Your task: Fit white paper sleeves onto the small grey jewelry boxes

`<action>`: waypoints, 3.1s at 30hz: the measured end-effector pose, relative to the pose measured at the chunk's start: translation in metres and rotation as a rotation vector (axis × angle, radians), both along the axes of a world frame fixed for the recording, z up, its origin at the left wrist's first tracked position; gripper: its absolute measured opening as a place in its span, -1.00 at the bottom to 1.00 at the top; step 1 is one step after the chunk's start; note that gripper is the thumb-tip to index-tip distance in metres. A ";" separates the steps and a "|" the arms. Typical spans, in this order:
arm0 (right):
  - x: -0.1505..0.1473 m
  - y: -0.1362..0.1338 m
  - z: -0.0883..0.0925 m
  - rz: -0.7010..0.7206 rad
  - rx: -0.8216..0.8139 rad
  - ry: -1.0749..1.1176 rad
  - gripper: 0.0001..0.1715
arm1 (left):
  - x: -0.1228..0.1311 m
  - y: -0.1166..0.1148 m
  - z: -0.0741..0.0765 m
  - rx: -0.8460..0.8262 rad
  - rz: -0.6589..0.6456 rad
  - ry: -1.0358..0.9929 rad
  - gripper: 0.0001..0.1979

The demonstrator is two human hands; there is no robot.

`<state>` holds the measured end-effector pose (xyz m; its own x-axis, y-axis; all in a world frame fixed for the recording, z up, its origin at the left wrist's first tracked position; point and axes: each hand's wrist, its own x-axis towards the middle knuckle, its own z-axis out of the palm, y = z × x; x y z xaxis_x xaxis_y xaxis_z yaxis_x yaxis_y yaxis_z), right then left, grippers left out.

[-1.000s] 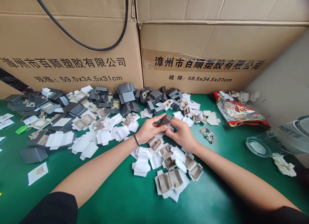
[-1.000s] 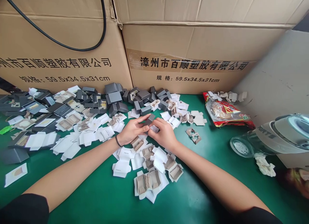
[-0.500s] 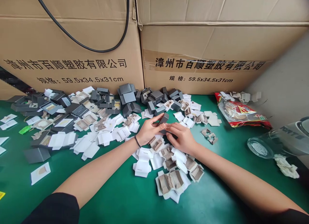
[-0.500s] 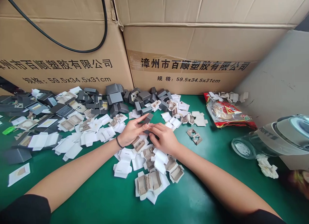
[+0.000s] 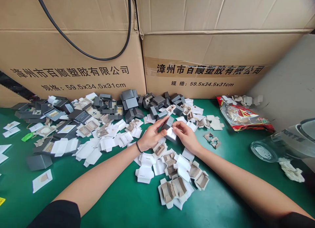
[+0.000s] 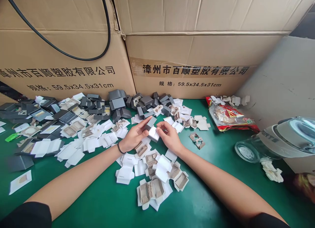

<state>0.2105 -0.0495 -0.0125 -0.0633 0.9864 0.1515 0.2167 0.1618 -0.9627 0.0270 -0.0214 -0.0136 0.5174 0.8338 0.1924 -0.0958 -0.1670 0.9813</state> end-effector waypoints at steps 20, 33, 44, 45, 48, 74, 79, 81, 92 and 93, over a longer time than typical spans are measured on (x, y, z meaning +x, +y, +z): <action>0.007 0.006 -0.002 0.215 -0.209 0.173 -0.60 | 0.010 -0.003 0.004 -0.151 0.050 0.157 -0.52; 0.007 0.005 0.001 0.246 -0.205 0.102 -0.56 | 0.011 -0.007 0.011 -0.130 0.156 0.190 -0.53; 0.008 0.006 -0.002 0.242 -0.213 0.044 -0.59 | 0.010 -0.005 0.007 -0.133 0.131 0.218 -0.55; 0.008 0.006 -0.002 0.241 -0.220 0.033 -0.60 | 0.010 -0.005 0.007 -0.131 0.126 0.224 -0.55; 0.009 0.007 -0.002 0.246 -0.242 -0.023 -0.67 | 0.010 -0.004 0.007 -0.090 0.116 0.239 -0.54; 0.003 0.006 0.003 0.243 -0.197 -0.115 -0.51 | 0.001 -0.007 0.008 0.221 0.206 0.427 -0.66; 0.002 0.006 0.000 0.183 -0.205 -0.094 -0.55 | 0.003 -0.010 0.010 0.204 0.155 0.422 -0.72; 0.000 0.005 0.000 0.155 -0.201 -0.107 -0.57 | 0.003 -0.010 0.010 0.234 0.169 0.452 -0.74; -0.003 0.001 0.004 0.122 -0.177 -0.183 -0.57 | 0.004 -0.011 0.012 0.321 0.261 0.548 -0.77; -0.003 0.001 0.004 0.114 -0.182 -0.190 -0.57 | 0.004 -0.012 0.012 0.323 0.271 0.539 -0.76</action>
<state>0.2074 -0.0482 -0.0085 -0.1858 0.9812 -0.0528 0.3862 0.0235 -0.9221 0.0311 -0.0334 -0.0015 0.3920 0.8915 0.2272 0.4785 -0.4085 0.7773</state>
